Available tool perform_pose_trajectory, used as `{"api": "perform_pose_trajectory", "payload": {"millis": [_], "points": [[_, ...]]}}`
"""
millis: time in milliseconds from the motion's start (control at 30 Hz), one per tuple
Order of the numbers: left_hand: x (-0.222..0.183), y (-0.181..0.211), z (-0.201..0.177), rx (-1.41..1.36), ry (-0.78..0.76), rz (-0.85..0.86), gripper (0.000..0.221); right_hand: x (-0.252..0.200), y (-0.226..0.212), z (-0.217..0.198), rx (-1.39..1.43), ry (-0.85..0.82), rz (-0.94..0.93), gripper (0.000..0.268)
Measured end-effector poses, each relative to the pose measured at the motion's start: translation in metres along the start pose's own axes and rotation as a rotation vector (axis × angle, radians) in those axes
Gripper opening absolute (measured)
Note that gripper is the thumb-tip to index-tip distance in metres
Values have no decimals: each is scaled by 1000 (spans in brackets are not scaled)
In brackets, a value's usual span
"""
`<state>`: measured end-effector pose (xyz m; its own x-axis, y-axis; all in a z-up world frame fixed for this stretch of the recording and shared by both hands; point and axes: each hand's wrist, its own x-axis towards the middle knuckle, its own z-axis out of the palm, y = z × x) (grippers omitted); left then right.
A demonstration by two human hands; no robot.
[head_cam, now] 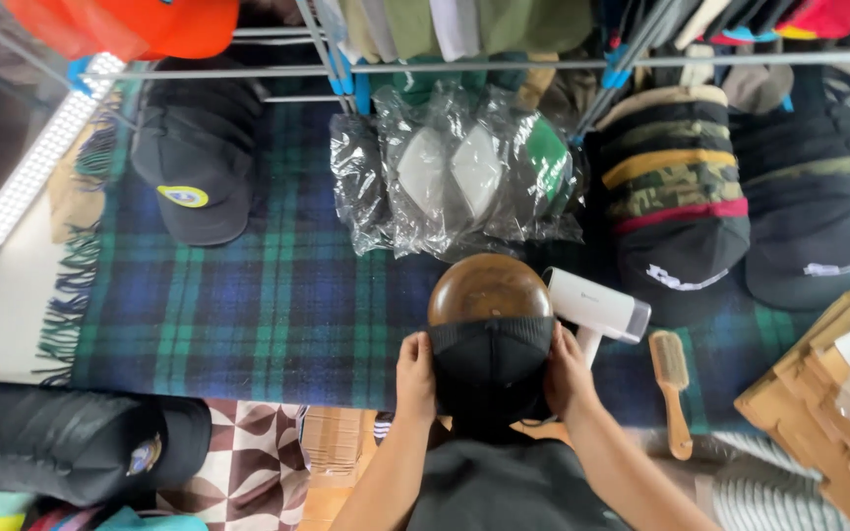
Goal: Brushing and steaming a baseball cap to remove lint and wrinkles as part of a finishing process.
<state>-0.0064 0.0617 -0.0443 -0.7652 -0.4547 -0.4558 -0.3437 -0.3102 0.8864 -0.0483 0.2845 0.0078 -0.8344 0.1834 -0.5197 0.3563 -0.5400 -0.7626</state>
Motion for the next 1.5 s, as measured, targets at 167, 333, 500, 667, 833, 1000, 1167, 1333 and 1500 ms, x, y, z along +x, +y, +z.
{"api": "perform_pose_trajectory", "payload": {"millis": [167,333,500,667,833,1000,1167,1333,1500], "points": [[-17,-8,5,134,66,-210,55,-2,-2,-5,-135,34,229,62],[-88,84,23,-38,7,-153,44,-32,-77,22,-163,58,511,54],[-100,75,21,103,75,-108,67,-30,-93,-2,0,-125,500,42],[-101,127,50,-305,-188,114,36,-31,-108,16,50,-63,416,32],[-93,148,61,-407,-109,-66,49,-19,-104,21,105,-176,392,33],[-72,161,43,-379,-91,-22,45,-10,-96,50,89,-199,397,34],[-38,189,5,-246,-105,60,41,-3,-77,96,62,-210,404,37],[13,234,-44,-323,-95,-40,38,-14,-52,150,173,-411,254,29],[75,234,-112,-508,-193,-148,37,24,-4,212,73,-317,227,25]]}}
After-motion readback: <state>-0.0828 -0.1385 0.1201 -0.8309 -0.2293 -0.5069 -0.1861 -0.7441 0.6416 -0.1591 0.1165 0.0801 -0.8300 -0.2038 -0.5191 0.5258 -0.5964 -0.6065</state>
